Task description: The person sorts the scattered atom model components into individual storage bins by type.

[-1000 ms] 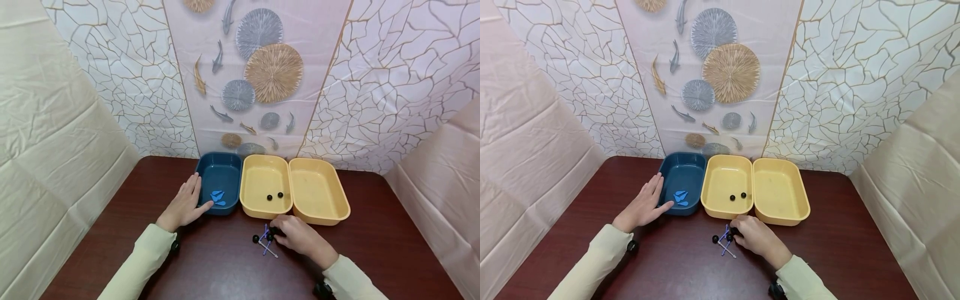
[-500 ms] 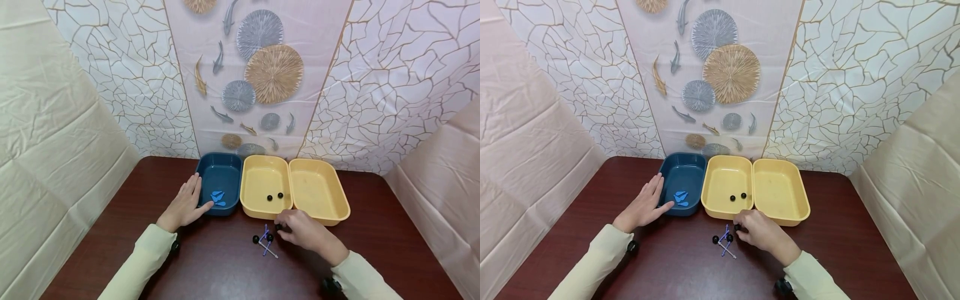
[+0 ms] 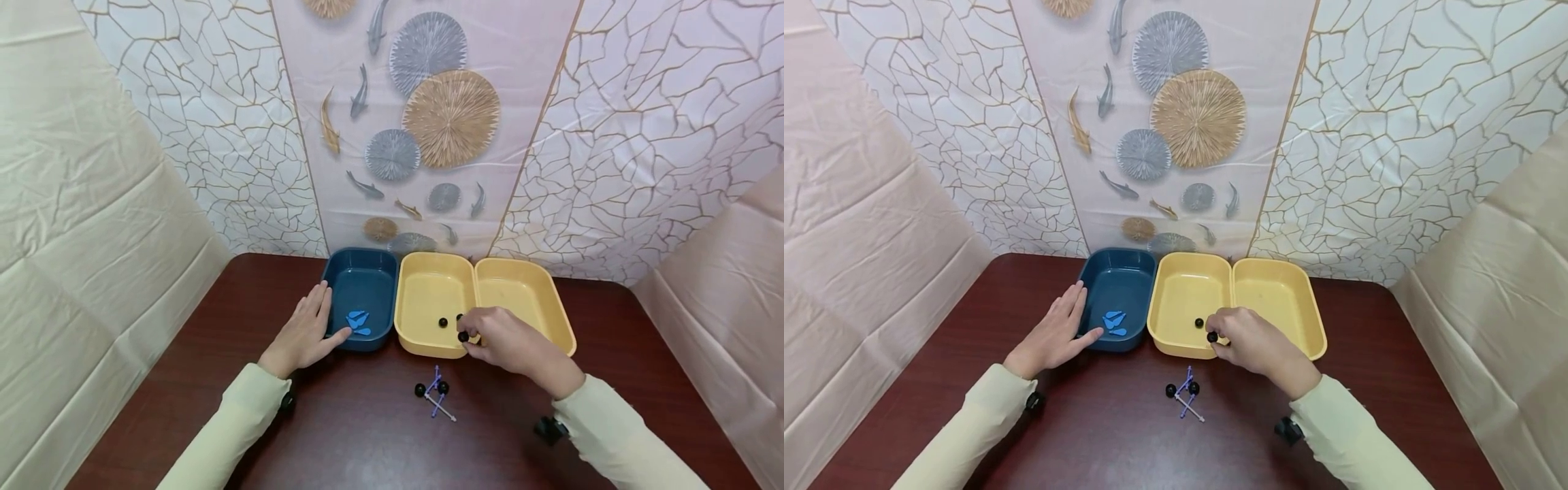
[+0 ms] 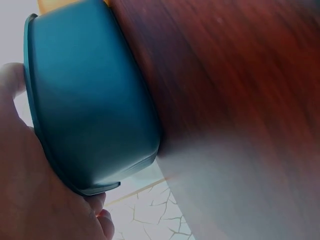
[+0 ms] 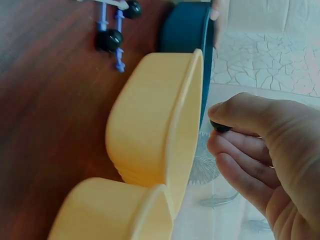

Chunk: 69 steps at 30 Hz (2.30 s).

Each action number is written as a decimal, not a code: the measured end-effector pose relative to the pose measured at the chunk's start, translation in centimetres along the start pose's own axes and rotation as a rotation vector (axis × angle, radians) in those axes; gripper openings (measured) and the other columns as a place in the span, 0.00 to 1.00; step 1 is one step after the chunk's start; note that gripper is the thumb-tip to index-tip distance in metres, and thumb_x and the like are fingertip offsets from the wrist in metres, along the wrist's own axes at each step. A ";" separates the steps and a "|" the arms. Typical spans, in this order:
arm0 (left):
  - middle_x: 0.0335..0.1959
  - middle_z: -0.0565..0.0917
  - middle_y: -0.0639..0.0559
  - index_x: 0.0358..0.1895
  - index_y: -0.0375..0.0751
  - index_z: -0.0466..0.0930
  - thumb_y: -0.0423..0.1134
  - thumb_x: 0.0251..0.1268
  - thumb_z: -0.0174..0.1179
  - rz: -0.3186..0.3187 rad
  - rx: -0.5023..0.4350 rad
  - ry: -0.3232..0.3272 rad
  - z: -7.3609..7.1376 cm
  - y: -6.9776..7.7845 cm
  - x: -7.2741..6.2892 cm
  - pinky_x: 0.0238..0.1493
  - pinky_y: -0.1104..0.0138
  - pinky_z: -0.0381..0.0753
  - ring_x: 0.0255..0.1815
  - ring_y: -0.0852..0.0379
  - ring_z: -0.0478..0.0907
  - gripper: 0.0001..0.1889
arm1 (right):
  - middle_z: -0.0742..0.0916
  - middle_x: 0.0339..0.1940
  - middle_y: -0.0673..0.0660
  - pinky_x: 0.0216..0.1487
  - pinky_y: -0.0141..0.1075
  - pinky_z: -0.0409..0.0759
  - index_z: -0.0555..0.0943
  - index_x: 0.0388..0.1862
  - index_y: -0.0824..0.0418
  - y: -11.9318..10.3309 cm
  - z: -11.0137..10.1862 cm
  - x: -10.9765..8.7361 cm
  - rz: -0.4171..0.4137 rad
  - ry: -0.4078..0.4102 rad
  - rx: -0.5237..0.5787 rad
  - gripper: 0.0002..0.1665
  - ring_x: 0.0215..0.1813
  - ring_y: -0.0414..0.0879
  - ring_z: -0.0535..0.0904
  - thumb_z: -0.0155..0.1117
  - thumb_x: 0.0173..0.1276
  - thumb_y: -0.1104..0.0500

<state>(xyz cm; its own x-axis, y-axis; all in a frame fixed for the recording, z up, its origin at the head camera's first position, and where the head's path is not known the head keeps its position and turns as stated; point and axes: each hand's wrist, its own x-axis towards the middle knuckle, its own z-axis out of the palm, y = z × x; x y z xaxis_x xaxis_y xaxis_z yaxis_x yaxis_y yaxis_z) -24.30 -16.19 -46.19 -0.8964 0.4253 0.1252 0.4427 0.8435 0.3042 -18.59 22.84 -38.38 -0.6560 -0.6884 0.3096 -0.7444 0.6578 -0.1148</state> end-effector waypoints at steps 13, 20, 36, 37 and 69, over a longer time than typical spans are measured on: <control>0.88 0.45 0.34 0.84 0.27 0.45 0.64 0.75 0.53 0.003 -0.005 0.023 0.4 0.2 0.2 0.86 0.39 0.51 0.89 0.34 0.46 0.52 | 0.90 0.36 0.54 0.40 0.36 0.88 0.87 0.39 0.62 1.0 0.2 2.5 0.089 -0.059 0.047 0.08 0.38 0.45 0.89 0.77 0.62 0.67; 0.88 0.46 0.34 0.84 0.27 0.46 0.65 0.75 0.53 0.001 0.000 0.024 0.5 0.1 0.1 0.86 0.40 0.51 0.89 0.34 0.46 0.52 | 0.90 0.36 0.54 0.40 0.38 0.87 0.87 0.39 0.62 1.8 2.1 4.2 0.123 -0.110 0.084 0.06 0.39 0.48 0.88 0.77 0.64 0.65; 0.88 0.46 0.33 0.84 0.26 0.46 0.65 0.76 0.53 -0.008 -0.005 0.008 0.0 -0.1 -0.2 0.86 0.39 0.51 0.89 0.34 0.46 0.52 | 0.92 0.37 0.57 0.42 0.38 0.88 0.89 0.40 0.64 5.1 7.1 6.9 0.159 -0.125 0.118 0.06 0.39 0.46 0.88 0.76 0.65 0.66; 0.88 0.46 0.34 0.84 0.27 0.45 0.65 0.75 0.53 -0.010 -0.003 0.006 0.1 -0.1 -0.1 0.86 0.40 0.51 0.89 0.35 0.46 0.53 | 0.92 0.38 0.58 0.42 0.39 0.88 0.89 0.41 0.64 5.3 7.3 6.9 0.166 -0.126 0.118 0.07 0.39 0.46 0.88 0.76 0.65 0.66; 0.88 0.45 0.34 0.84 0.27 0.46 0.66 0.75 0.52 -0.013 -0.003 -0.012 0.2 -0.1 0.2 0.86 0.40 0.51 0.89 0.35 0.45 0.53 | 0.92 0.39 0.55 0.44 0.39 0.89 0.89 0.41 0.63 1.9 1.8 4.6 0.077 -0.147 0.107 0.04 0.42 0.48 0.90 0.73 0.68 0.65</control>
<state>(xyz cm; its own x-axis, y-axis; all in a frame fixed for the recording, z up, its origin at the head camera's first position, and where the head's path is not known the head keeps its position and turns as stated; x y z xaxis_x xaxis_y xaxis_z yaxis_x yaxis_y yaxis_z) -24.47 -16.11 -46.42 -0.9017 0.4182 0.1099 0.4309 0.8480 0.3085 -23.31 20.38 -38.84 -0.7169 -0.6796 0.1553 -0.6951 0.6796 -0.2346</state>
